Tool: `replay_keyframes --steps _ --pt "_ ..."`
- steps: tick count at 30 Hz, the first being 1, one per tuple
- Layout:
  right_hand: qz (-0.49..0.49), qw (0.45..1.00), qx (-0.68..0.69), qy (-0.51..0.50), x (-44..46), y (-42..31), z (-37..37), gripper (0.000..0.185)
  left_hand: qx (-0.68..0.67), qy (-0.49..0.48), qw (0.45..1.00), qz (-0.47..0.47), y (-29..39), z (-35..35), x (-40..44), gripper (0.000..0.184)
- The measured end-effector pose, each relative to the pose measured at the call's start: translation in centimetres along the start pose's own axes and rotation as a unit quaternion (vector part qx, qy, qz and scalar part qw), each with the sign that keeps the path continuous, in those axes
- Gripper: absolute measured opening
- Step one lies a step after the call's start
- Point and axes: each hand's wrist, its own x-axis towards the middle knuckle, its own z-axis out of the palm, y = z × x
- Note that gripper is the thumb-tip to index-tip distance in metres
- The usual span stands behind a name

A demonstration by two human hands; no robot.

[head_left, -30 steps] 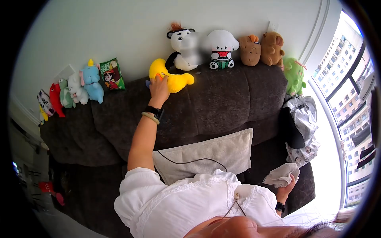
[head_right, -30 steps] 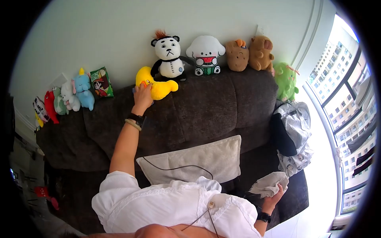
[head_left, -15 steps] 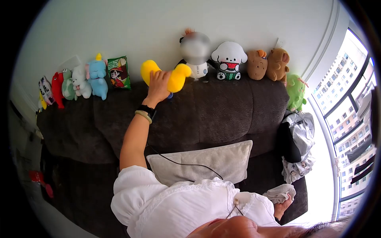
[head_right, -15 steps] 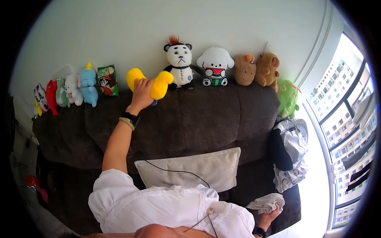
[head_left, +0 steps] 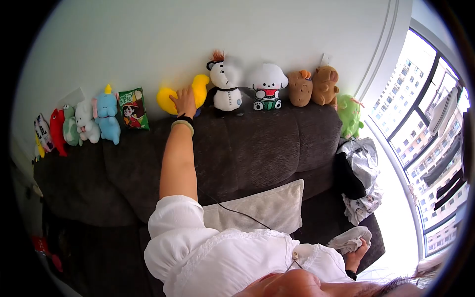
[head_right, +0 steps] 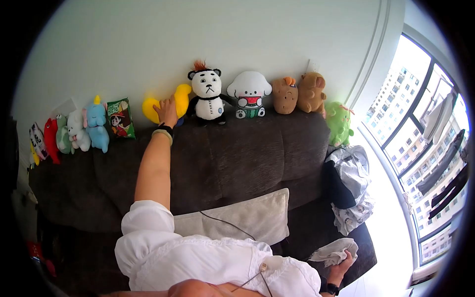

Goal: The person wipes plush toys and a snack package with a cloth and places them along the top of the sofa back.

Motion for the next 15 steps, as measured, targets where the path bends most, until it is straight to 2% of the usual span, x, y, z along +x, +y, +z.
replay_keyframes --steps 2,5,8,11,15 --pt "0.01 0.999 0.018 0.025 0.0 0.0 -0.8 0.033 -0.009 -0.032 0.999 -0.029 0.3 0.4 -0.3 0.059" --pt "0.009 0.999 0.023 0.026 0.0 0.1 -0.5 0.032 0.001 -0.048 0.999 -0.006 -0.3 0.8 -0.5 0.06" --pt "0.032 0.999 0.032 0.017 1.0 -0.1 1.1 0.031 -0.009 -0.005 1.0 0.022 -1.0 1.0 -1.4 0.065" --pt "0.04 0.999 0.014 0.014 2.6 0.7 2.0 0.029 -0.069 -0.003 0.997 0.037 -1.8 -0.1 -2.6 0.071" --pt "0.053 0.999 0.008 -0.004 2.8 1.2 4.0 0.032 -0.08 -0.003 0.995 0.056 -2.7 0.9 -1.9 0.072"
